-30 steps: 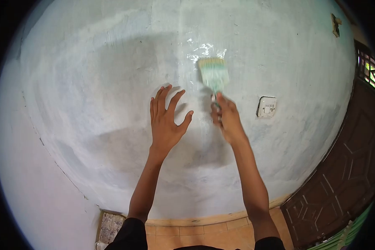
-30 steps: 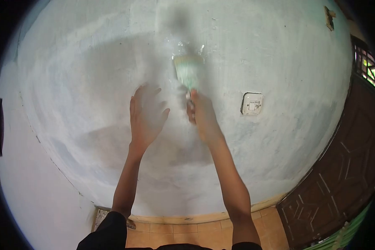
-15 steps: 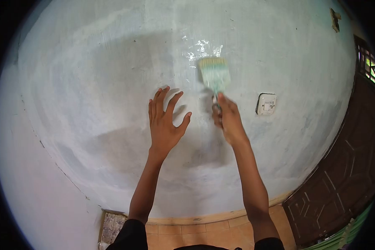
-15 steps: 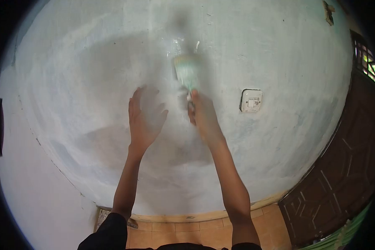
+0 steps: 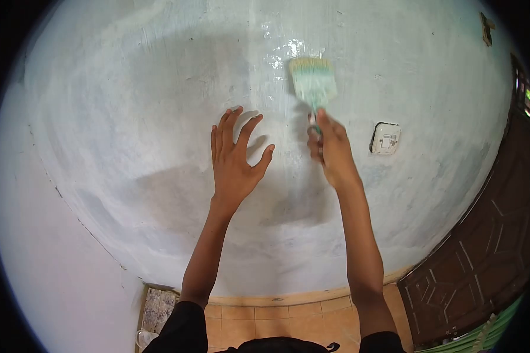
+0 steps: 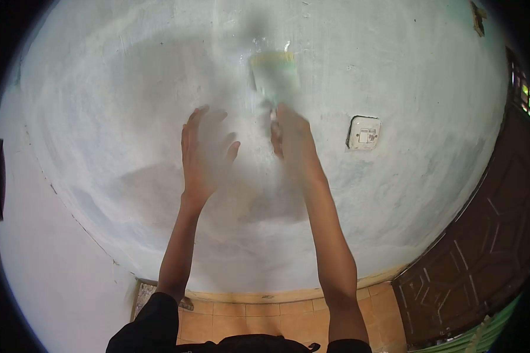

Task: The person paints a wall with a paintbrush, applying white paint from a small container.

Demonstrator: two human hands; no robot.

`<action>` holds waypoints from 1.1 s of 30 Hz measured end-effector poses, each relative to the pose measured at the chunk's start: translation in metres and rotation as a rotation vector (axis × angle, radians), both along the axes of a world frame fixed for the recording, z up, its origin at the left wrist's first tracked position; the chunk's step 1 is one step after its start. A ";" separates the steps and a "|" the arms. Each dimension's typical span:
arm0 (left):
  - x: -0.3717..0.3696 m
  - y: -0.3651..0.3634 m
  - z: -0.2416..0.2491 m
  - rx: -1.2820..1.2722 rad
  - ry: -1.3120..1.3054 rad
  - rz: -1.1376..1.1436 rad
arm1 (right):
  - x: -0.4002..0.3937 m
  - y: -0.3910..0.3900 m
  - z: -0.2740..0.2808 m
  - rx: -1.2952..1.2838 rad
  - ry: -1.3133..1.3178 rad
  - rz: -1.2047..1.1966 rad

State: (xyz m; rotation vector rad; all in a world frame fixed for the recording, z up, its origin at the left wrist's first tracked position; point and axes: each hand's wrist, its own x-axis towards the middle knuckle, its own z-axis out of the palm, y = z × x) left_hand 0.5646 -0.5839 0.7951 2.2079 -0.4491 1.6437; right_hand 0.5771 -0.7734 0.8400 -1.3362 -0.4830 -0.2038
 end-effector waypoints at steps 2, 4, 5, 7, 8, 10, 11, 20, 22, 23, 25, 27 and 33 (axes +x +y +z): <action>0.002 -0.001 -0.001 0.000 -0.002 0.001 | 0.010 0.001 0.002 -0.009 -0.053 -0.001; 0.004 0.003 -0.004 0.000 -0.003 -0.004 | 0.024 0.008 -0.019 -0.021 -0.053 -0.041; 0.004 0.005 -0.005 -0.006 -0.004 -0.007 | 0.019 0.006 -0.032 -0.029 0.028 -0.027; 0.000 0.007 -0.008 -0.044 0.001 -0.027 | 0.005 0.004 -0.063 -0.086 0.118 -0.030; -0.003 0.009 -0.010 -0.044 0.000 -0.023 | -0.002 0.002 -0.074 -0.113 0.165 -0.033; -0.002 0.011 -0.004 -0.055 -0.023 -0.014 | -0.011 0.001 -0.064 -0.087 0.150 0.000; -0.002 0.009 -0.003 -0.035 -0.022 0.004 | -0.016 0.006 -0.045 -0.069 0.111 -0.024; -0.002 0.004 0.002 -0.035 -0.042 -0.043 | 0.024 0.015 0.019 -0.031 -0.042 0.061; -0.003 0.009 -0.005 0.003 -0.013 -0.017 | 0.014 0.009 -0.015 -0.071 0.022 0.065; -0.005 0.011 -0.006 0.003 -0.017 -0.003 | 0.007 0.005 -0.028 -0.087 0.080 0.083; -0.003 0.011 -0.001 0.002 -0.031 0.019 | -0.006 0.004 -0.026 -0.098 0.119 0.097; -0.001 0.009 0.008 0.006 -0.065 0.013 | -0.008 0.010 0.007 -0.117 -0.006 0.040; -0.007 0.000 0.019 -0.012 -0.104 -0.034 | 0.033 0.029 0.072 0.031 -0.128 0.085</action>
